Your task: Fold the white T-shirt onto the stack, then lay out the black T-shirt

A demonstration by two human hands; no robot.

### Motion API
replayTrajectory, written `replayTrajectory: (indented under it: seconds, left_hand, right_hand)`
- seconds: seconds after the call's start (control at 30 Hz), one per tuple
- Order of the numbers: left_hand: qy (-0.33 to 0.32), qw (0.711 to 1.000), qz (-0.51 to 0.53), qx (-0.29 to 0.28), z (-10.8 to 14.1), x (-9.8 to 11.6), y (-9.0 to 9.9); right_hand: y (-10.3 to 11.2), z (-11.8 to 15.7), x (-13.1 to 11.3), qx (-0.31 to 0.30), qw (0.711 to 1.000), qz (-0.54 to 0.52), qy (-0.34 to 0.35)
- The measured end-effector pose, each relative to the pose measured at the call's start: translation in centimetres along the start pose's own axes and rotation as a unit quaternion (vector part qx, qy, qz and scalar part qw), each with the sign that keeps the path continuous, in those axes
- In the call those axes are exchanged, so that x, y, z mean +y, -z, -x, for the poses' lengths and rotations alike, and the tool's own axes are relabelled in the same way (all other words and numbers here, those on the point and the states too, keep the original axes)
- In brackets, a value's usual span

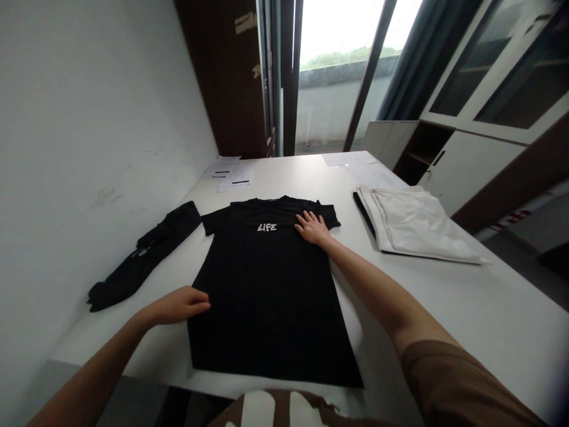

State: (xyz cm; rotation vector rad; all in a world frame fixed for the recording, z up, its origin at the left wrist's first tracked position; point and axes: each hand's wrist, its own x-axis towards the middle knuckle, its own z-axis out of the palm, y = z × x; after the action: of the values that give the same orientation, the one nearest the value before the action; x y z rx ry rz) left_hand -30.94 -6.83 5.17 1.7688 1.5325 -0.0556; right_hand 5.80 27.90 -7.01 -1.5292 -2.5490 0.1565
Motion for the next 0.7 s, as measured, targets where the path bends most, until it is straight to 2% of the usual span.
replayTrajectory:
  seconds: [0.17, 0.2, 0.27, 0.33, 0.43, 0.57, 0.63, 0.7]
  left_hand:
    - [0.134, 0.981, 0.087, -0.108, 3.8, -3.1, 0.4]
    - [0.152, 0.978, 0.085, -0.118, 4.2, -3.3, 0.4]
    - [0.152, 0.982, 0.056, -0.100, 4.3, -3.0, 0.7]
    - [0.112, 0.993, 0.008, -0.038, 3.7, -1.8, 0.9]
    - [0.017, 0.997, -0.046, 0.057, 1.2, 1.5, 0.8]
    - [-0.125, 0.984, -0.089, 0.094, -3.9, 5.8, 0.1]
    - [-0.190, 0.970, -0.097, 0.120, -6.8, 6.7, -0.1]
    - [-0.224, 0.956, -0.094, 0.164, -9.9, 6.7, 0.0]
  right_hand:
    - [0.0, 0.1, -0.2, 0.005, 1.000, 0.006, 0.000]
    - [0.0, 0.1, -0.2, 0.006, 1.000, 0.006, 0.001]
    - [0.1, 0.2, -0.3, 0.009, 1.000, 0.006, 0.000]
    - [0.4, 0.5, -0.5, 0.016, 1.000, 0.007, 0.001]
    - [1.0, 1.3, -1.2, 0.047, 0.999, 0.015, 0.019]
    - [1.7, 3.2, -2.6, 0.047, 0.995, 0.024, 0.079]
    - [1.8, 4.0, -3.1, 0.025, 0.993, 0.013, 0.118]
    - [1.9, 4.3, -3.2, 0.006, 0.986, -0.001, 0.166]
